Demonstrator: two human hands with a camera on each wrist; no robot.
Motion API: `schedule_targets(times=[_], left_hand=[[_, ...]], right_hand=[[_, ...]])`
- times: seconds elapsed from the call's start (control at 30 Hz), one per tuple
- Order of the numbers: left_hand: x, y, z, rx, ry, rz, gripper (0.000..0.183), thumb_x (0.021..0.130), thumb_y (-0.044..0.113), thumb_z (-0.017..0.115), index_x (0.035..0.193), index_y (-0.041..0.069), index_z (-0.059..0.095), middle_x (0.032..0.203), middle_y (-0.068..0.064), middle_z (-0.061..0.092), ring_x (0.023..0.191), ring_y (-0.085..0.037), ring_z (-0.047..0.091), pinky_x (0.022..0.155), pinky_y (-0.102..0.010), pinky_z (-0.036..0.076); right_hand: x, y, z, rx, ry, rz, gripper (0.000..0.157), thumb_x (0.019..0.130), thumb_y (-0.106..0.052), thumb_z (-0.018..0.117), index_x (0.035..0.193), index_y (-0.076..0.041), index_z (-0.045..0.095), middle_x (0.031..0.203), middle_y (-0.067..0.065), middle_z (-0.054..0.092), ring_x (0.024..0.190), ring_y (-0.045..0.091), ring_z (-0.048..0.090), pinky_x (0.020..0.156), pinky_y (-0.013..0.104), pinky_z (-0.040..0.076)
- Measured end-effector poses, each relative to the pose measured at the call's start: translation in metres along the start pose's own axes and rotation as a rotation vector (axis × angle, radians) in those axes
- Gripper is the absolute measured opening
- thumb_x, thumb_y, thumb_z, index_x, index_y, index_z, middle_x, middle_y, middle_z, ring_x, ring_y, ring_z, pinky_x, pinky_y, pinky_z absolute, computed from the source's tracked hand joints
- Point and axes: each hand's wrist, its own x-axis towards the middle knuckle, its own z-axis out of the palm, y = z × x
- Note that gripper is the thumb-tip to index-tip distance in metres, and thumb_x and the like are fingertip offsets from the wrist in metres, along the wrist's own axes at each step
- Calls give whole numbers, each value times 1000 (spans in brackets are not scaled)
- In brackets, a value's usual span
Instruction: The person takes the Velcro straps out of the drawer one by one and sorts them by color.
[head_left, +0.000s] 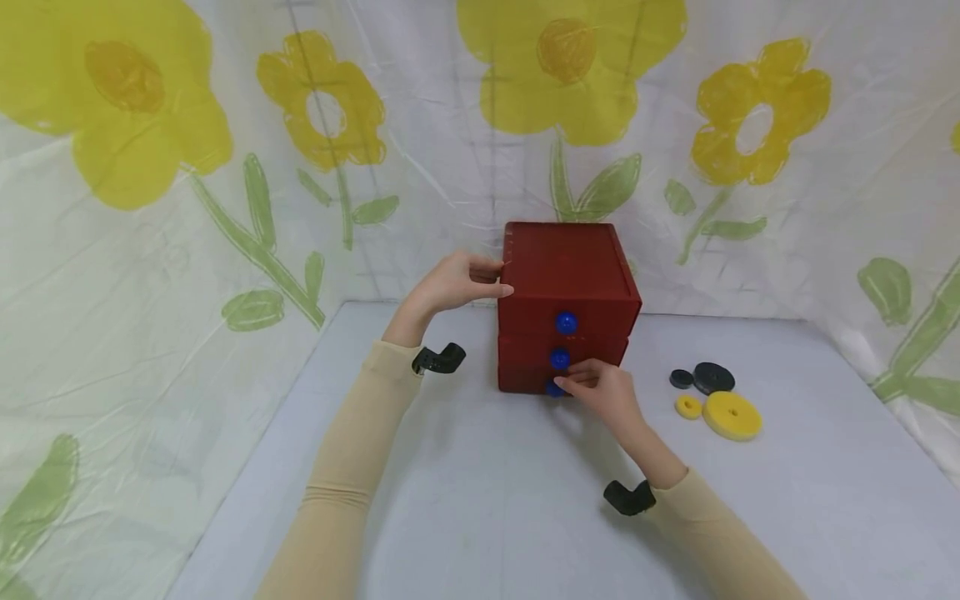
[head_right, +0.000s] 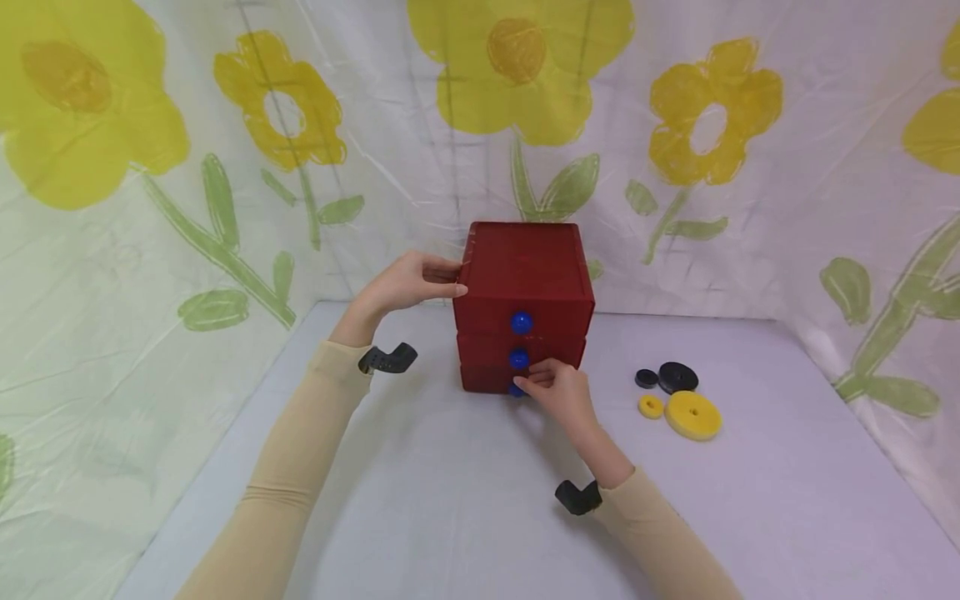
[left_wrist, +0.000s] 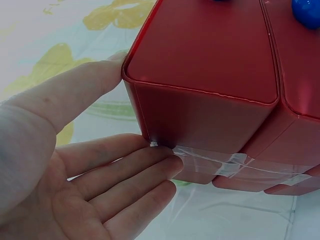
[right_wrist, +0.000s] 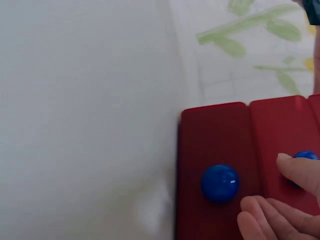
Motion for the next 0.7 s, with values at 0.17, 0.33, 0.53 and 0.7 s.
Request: schedule_targets(times=[0.17, 0.33, 0.53, 0.7], left_hand=[[0, -1, 0, -1, 2, -1, 65, 81, 46, 71, 135, 14, 54, 134, -1, 57, 122, -15, 54, 96, -34, 48], [0, -1, 1, 4, 4, 2, 65, 81, 45, 72, 135, 13, 54, 134, -1, 57, 122, -15, 54, 96, -33, 48], [0, -2, 2, 1, 7, 2, 66, 81, 45, 72, 135, 12, 54, 134, -1, 57, 122, -15, 54, 96, -33, 48], [0, -2, 1, 0, 10, 9, 65, 81, 45, 72, 135, 12, 55, 134, -2, 57, 122, -15, 54, 96, -33, 48]], right_hand=[[-3, 9, 5, -17, -14, 31, 34, 81, -30, 76, 99, -2, 69, 90, 11, 72, 80, 19, 70, 70, 31, 56], [-2, 15, 14, -43, -9, 24, 34, 79, -28, 78, 96, 0, 70, 86, 11, 72, 76, 19, 70, 67, 29, 56], [-1, 19, 23, -69, -8, 2, 31, 77, -25, 80, 91, 1, 71, 81, 11, 72, 72, 17, 69, 63, 27, 55], [0, 19, 25, -78, -11, -10, 29, 76, -24, 80, 86, 1, 71, 75, 10, 71, 65, 14, 65, 57, 25, 51]])
